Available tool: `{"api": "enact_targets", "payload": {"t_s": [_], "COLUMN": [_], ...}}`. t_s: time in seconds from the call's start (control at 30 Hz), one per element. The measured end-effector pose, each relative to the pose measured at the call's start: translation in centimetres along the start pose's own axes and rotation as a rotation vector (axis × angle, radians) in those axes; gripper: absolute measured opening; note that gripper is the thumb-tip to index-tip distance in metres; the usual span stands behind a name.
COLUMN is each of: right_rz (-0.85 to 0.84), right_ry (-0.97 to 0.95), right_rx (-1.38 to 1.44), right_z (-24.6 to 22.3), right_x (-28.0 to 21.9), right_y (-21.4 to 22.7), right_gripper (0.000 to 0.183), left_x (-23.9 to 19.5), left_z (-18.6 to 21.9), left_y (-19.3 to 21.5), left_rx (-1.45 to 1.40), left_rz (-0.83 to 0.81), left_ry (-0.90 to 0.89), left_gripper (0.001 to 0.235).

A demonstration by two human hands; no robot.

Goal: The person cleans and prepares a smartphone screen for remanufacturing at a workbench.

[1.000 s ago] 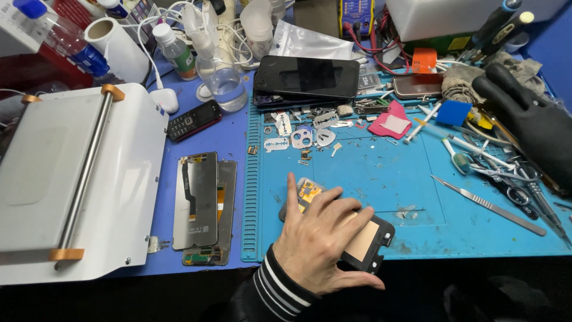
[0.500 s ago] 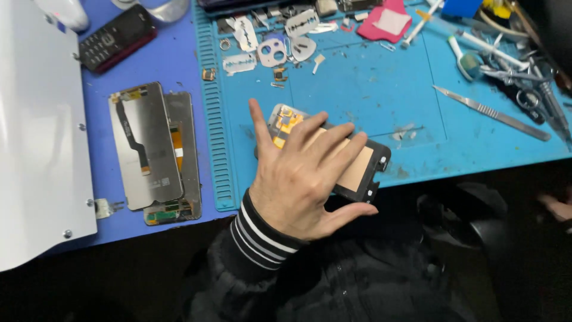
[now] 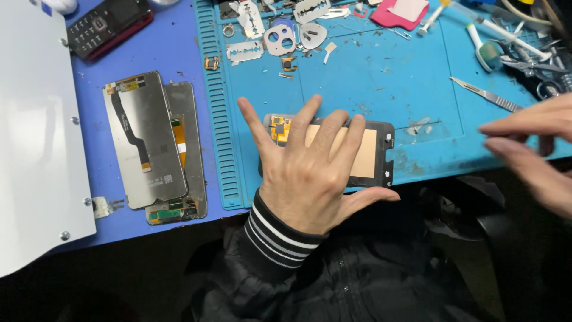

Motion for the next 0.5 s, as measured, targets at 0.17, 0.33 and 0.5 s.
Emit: {"api": "enact_targets", "payload": {"t_s": [0.17, 0.33, 0.5], "right_rz": [0.129, 0.131, 0.108], "right_ry": [0.283, 0.432, 0.482], "right_rx": [0.007, -0.168, -0.347], "right_z": [-14.4, -16.7, -16.8], "right_x": [7.0, 7.9, 7.6], "right_y": [1.3, 1.1, 0.6], "right_gripper": [0.025, 0.025, 0.012], "left_x": [-0.1, -0.1, 0.0], "left_z": [0.0, -0.1, 0.0], "left_y": [0.4, 0.3, 0.4], "left_rx": [0.009, -0.025, -0.041], "left_rz": [-0.012, -0.033, -0.035], "left_ry": [0.018, 0.011, 0.012], "left_gripper": [0.090, 0.085, 0.084]}}
Point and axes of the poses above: each hand's wrist, its own x-axis towards the middle knuckle, its own y-axis out of the back of the hand, z = x × y, the point moved 6 cm from there along x, towards the middle knuckle, and after that the axes turned 6 degrees about y, right-handed, at the moved point
